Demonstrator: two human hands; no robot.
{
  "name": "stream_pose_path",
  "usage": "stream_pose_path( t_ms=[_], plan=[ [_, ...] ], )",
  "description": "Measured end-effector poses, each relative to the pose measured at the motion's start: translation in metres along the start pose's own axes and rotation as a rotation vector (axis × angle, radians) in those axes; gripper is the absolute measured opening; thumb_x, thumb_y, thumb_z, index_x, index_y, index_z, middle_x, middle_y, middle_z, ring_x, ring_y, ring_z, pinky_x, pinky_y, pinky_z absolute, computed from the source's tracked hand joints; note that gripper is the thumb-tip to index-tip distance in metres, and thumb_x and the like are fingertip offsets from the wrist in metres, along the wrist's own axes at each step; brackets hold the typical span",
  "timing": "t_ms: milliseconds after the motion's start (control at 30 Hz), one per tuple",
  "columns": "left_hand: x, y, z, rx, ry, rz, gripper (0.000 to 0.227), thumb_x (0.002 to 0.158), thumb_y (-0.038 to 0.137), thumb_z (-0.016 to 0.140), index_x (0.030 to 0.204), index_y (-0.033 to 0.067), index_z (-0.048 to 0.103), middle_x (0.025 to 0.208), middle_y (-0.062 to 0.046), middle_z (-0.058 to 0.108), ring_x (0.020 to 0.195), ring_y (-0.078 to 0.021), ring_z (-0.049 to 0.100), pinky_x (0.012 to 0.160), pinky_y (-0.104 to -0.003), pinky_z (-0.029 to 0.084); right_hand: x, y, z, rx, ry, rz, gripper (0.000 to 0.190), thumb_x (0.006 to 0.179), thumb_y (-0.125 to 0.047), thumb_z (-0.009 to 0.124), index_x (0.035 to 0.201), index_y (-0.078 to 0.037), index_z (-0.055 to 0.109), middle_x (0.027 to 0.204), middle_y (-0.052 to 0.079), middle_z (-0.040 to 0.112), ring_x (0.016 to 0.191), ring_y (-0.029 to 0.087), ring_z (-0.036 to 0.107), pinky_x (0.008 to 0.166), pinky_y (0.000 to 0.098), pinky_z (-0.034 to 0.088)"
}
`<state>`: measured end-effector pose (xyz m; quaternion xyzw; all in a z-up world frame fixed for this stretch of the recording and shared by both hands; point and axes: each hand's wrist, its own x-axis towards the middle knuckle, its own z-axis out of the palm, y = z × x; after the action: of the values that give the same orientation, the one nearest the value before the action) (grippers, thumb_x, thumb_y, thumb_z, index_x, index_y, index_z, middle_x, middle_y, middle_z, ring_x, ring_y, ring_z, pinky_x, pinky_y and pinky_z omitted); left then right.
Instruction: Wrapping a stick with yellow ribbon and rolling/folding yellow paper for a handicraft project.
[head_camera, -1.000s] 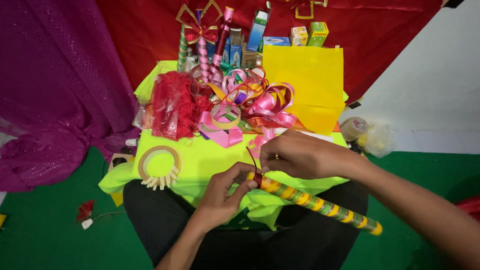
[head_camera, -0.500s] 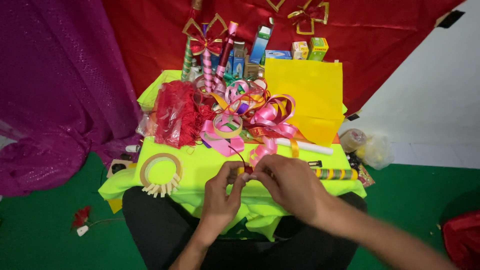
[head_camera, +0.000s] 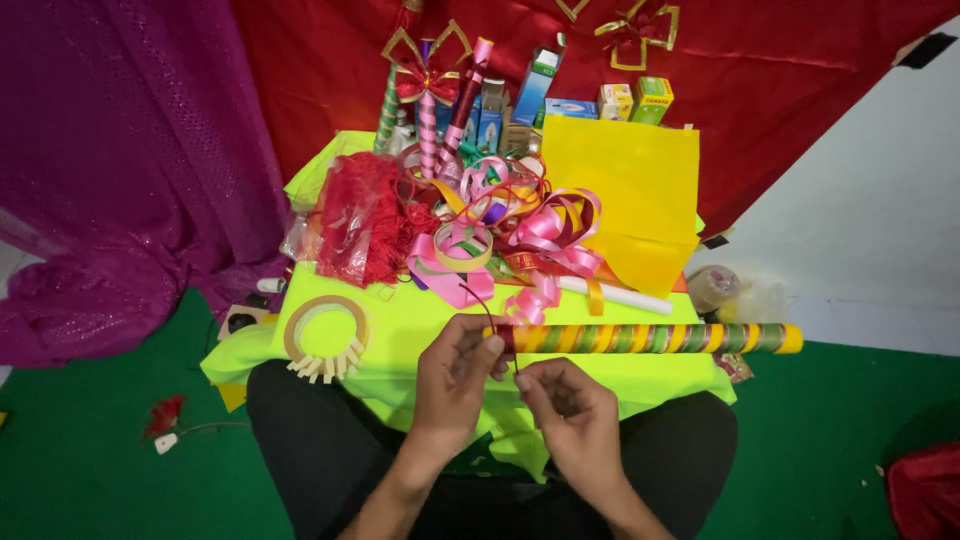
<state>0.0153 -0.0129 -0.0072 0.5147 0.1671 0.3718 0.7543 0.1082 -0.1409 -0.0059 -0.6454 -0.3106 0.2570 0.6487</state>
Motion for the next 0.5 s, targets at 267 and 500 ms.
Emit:
stream_pose_path(
  t_ms=[267, 500],
  plan=[
    [0.001, -0.001, -0.009, -0.11, -0.067, -0.065, 0.024, 0.099, 0.005, 0.06, 0.119, -0.0073, 0.064, 0.09, -0.012, 0.069, 0.073, -0.015, 0.057, 0.069, -0.028, 0.05, 0.024, 0.03, -0.023, 0.014, -0.081, 0.165, 0.012, 0.09, -0.003, 0.075, 0.095, 0.007, 0.079, 0.065, 0.002, 0.062, 0.053, 0.008, 0.047, 0.047, 0.0225, 0.033],
    [0.007, 0.004, -0.036, -0.018, -0.343, -0.07, 0.024, 0.098, 0.005, 0.06, 0.12, -0.0042, 0.062, 0.094, -0.01, 0.067, 0.08, -0.0164, 0.059, 0.076, -0.03, 0.052, 0.083, 0.007, -0.063, -0.145, -0.559, 0.068, 0.01, 0.093, 0.001, 0.065, 0.101, -0.001, 0.07, 0.086, 0.001, 0.07, 0.07, 0.007, 0.06, 0.064, 0.0202, 0.045]
  ],
)
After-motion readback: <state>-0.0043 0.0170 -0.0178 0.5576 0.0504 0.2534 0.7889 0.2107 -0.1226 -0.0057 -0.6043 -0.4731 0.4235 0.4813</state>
